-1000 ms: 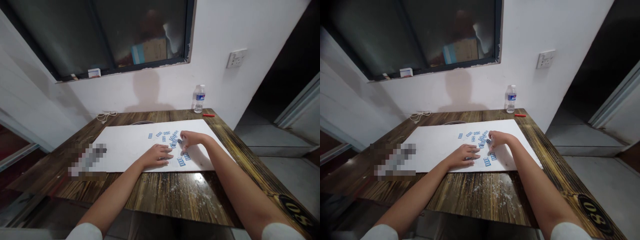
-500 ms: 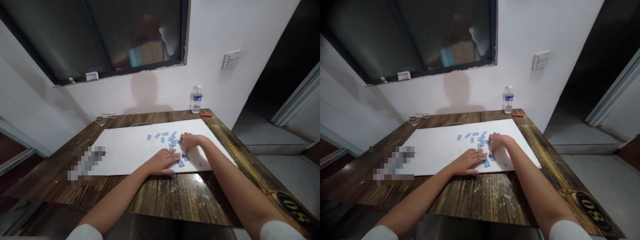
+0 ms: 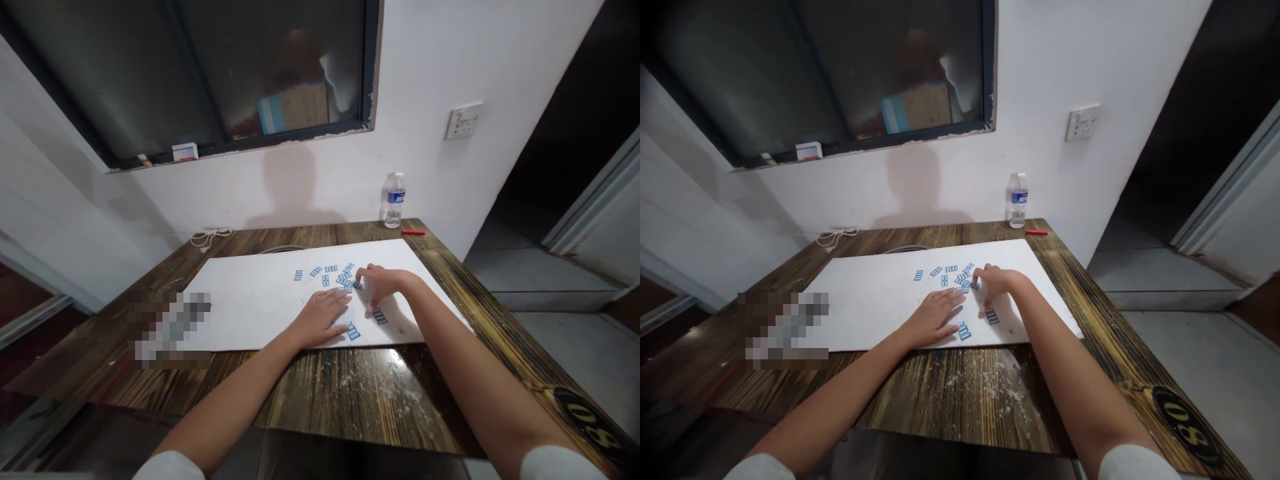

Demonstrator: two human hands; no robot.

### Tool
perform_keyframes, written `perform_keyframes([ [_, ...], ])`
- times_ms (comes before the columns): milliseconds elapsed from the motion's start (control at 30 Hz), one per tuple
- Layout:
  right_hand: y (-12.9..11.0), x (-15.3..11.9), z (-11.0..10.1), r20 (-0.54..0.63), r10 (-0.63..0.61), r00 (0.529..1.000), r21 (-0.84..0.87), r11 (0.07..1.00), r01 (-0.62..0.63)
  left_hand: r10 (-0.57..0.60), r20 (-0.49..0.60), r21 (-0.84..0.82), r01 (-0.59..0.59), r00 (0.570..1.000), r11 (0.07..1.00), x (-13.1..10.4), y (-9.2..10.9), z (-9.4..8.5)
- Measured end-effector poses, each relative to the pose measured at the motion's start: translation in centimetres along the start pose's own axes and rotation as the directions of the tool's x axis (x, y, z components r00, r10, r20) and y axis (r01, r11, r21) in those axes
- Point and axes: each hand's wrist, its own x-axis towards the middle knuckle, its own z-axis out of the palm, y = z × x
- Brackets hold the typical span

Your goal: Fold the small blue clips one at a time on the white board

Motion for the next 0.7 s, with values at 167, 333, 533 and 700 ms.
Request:
perform_keyframes([
  [167,-0.1,0.1,-0.3,0.077,-0.072,0.994,-0.005,0.997,0.073,-0.118,-0.003,0.036,0.118,0.993,0.992,0.2,-0.2,0.4],
  [333,-0.2,0.4,-0.4,0.082,-0.134,0.988,-0.004,0.991,0.135,-0.188,-0.113,0.043,0.194,0.976,0.980,0.0,-0.1,0.2],
  [533,-1.4,1.2,0.6,-0.026,-0.030,0.999,-0.039,0.999,0.029,-0.201,-0.147,0.032,0.208,0.968,0.978,-0.1,-0.5,0.5],
  [700,-2.5,1.7,1.6,-0.031,-0.108,0.994,-0.074,0.992,0.105,-0.190,-0.076,0.016,0.192,0.979,0.981,-0.1,-0.7,0.7],
])
